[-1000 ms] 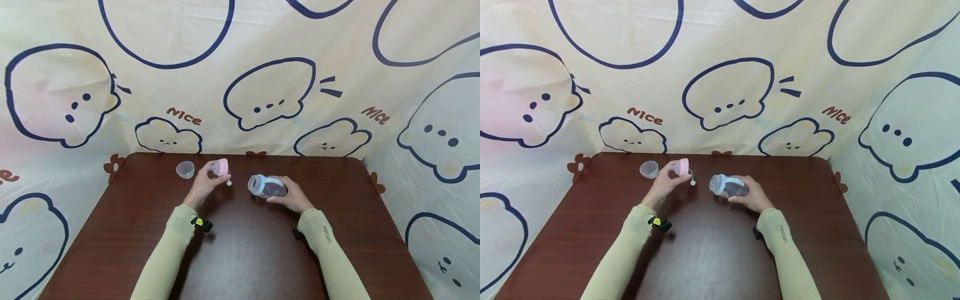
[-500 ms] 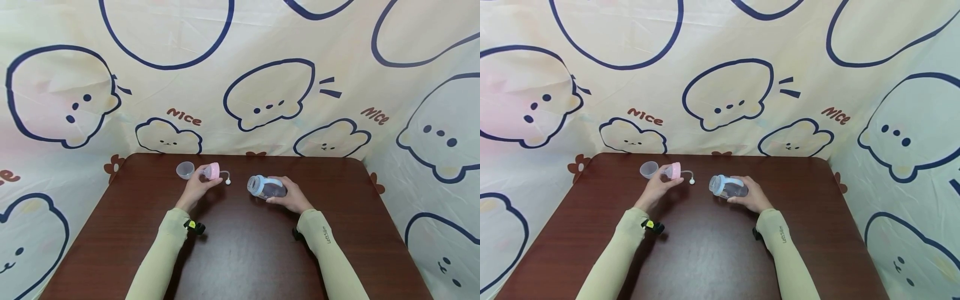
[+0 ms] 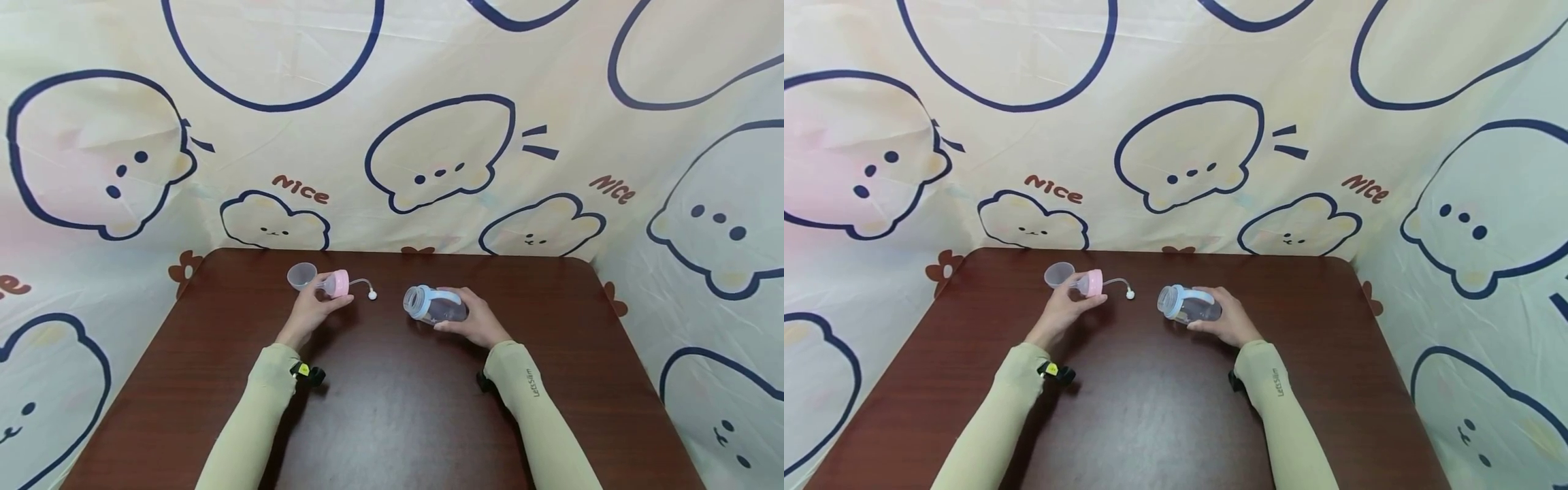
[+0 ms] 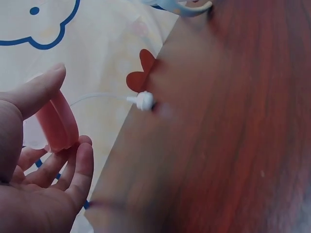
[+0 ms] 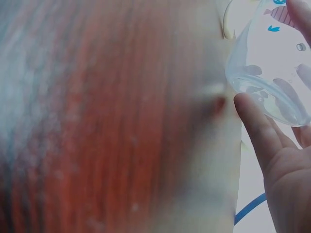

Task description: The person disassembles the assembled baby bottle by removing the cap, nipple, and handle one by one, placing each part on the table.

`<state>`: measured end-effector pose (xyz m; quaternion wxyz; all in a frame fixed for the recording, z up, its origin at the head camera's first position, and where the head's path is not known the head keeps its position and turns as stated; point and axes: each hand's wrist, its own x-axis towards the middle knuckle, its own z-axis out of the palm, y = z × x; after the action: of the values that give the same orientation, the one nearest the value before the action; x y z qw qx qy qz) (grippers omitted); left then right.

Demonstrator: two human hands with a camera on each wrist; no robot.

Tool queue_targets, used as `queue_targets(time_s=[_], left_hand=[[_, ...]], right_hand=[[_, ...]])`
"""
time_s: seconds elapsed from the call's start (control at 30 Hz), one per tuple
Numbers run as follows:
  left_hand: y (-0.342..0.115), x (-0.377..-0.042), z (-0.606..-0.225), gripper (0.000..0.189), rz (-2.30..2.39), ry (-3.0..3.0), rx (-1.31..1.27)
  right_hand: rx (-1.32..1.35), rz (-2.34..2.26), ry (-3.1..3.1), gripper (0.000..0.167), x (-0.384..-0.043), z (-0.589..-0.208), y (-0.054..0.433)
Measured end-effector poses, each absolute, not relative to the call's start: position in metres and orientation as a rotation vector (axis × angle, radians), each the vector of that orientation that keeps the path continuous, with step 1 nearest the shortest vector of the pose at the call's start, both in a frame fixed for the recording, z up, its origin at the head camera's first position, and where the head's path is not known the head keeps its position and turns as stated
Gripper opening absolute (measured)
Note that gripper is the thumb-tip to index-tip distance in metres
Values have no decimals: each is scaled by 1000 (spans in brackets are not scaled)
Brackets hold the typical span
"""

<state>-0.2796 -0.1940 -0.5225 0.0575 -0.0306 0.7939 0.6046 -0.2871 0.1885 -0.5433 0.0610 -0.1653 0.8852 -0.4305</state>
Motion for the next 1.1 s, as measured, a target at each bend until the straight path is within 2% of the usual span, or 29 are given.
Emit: queue_targets(time_s=[0.53, 1.1], left_hand=[[-209, -278, -530, 87, 1710, 2501, -95], [-217, -275, -539, 82, 1652, 2549, -172]], right_hand=[[-497, -1292, 2677, 77, -288, -542, 189], [-516, -1298, 2680, 78, -288, -543, 189]])
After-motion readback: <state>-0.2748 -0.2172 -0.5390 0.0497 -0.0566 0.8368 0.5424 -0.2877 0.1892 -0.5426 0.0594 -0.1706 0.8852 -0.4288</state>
